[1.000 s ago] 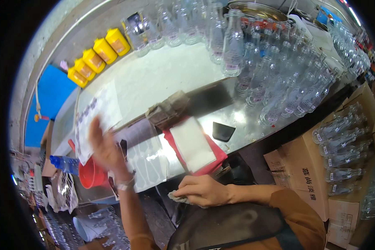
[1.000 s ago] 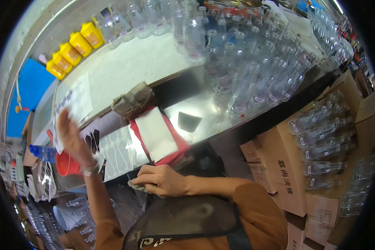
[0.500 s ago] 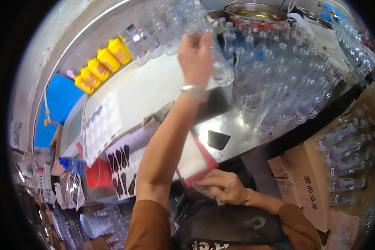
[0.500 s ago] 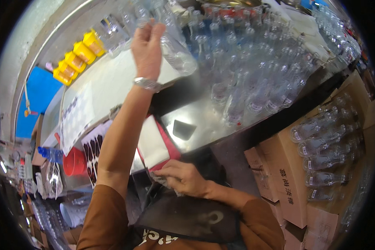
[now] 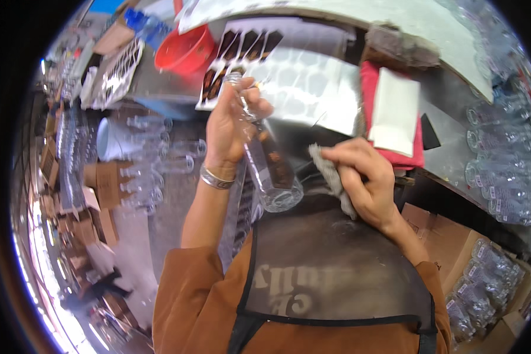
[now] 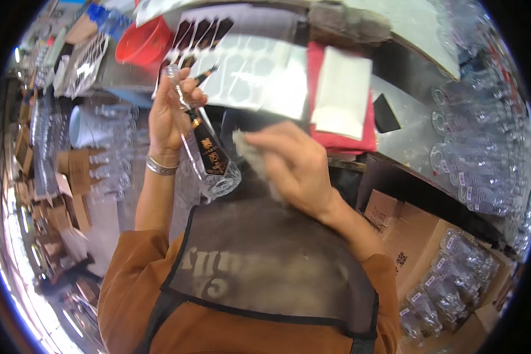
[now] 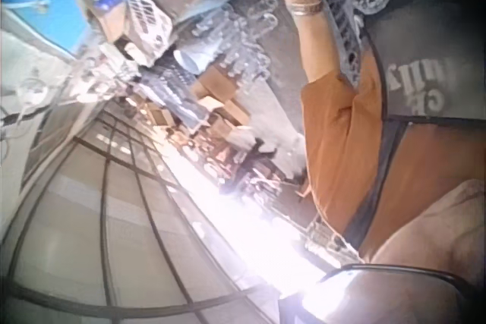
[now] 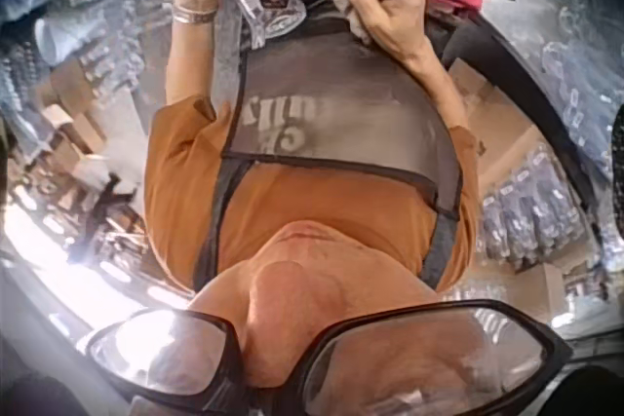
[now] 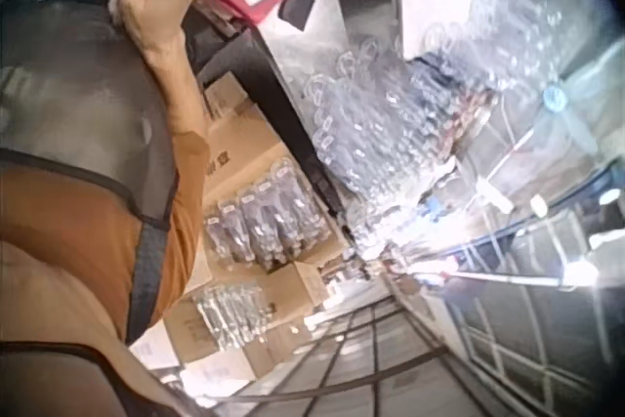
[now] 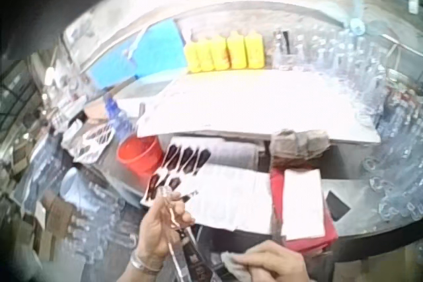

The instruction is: The person repeatedly picks up clear glass bottles from a pile on the floor, wipes each bottle with a cloth, and places it on a nearby table. The process is continuous and repetitive throughout the clip.

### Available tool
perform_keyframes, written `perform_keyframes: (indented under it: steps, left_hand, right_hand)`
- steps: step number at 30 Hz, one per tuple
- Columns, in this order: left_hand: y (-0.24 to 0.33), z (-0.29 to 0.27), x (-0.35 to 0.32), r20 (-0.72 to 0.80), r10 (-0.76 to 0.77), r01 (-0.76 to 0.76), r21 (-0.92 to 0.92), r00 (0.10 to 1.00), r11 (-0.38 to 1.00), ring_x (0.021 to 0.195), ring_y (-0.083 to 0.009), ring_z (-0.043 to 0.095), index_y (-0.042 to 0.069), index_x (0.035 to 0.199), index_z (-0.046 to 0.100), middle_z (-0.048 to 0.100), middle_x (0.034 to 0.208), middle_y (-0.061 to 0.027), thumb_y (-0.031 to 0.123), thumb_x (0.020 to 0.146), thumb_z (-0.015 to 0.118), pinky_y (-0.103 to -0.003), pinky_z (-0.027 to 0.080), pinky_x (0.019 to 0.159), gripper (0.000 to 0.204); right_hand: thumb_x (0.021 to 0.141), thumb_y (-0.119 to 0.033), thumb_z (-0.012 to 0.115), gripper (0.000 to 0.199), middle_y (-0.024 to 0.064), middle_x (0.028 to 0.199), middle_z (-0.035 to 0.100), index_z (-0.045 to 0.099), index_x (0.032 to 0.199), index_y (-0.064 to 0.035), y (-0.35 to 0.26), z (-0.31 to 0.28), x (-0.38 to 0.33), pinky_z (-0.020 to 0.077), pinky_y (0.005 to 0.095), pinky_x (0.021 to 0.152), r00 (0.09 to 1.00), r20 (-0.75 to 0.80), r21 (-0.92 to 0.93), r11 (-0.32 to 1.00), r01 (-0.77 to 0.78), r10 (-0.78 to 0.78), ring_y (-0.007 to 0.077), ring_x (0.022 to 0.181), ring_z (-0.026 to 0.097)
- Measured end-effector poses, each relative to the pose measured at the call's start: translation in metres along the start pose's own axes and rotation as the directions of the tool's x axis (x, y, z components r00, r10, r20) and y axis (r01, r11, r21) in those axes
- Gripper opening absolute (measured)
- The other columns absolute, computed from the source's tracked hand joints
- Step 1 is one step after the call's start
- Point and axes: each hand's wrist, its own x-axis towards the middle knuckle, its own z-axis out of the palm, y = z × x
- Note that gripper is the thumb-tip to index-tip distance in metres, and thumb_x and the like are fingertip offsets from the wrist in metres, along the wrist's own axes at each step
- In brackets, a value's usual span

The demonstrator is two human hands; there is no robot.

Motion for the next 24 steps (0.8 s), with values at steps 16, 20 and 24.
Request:
perform_keyframes:
  steps: [16, 20, 24]
  left_hand:
    - [-0.026, -0.045, -0.037, 0.043, -0.059, 0.068, -0.248, 0.997, 0.966, 0.103, -0.0312, 0.065, 0.002, 0.124, 0.055, 0.064, 0.103, -0.0135, 0.043, 0.107, 0.038, -0.045, 0.053, 0.097, 0.048]
    - [-0.024, -0.048, -0.038, 0.091, -0.034, 0.062, -0.331, 0.995, 0.942, 0.106, -0.0363, 0.066, 0.003, 0.122, 0.055, 0.067, 0.104, -0.0173, 0.041, 0.107, 0.038, -0.048, 0.053, 0.096, 0.044]
    - [-0.023, -0.046, -0.037, 0.122, -0.009, 0.048, -0.324, 0.993, 0.945, 0.109, -0.0371, 0.065, 0.003, 0.123, 0.055, 0.067, 0.107, -0.0181, 0.042, 0.106, 0.038, -0.049, 0.051, 0.099, 0.045]
  right_hand:
    - [0.072, 0.003, 0.069, 0.037, 0.0084, 0.092, 0.062, 0.069, 0.108, -0.0060, 0.018, 0.098, 0.030, 0.0549, 0.0337, 0.062, 0.960, 0.198, -0.335, 0.907, 0.254, -0.196, 0.0244, 0.075, 0.065]
    - [0.075, 0.003, 0.067, 0.031, 0.0106, 0.091, 0.064, 0.069, 0.105, -0.0040, 0.026, 0.097, 0.024, 0.0545, 0.0349, 0.063, 0.984, 0.157, -0.348, 0.927, 0.139, -0.088, 0.0263, 0.074, 0.066]
    - [0.076, 0.006, 0.063, 0.031, 0.0125, 0.091, 0.064, 0.069, 0.106, -0.0028, 0.033, 0.095, 0.018, 0.0544, 0.0352, 0.064, 0.995, 0.100, -0.216, 0.976, 0.037, -0.016, 0.0290, 0.075, 0.066]
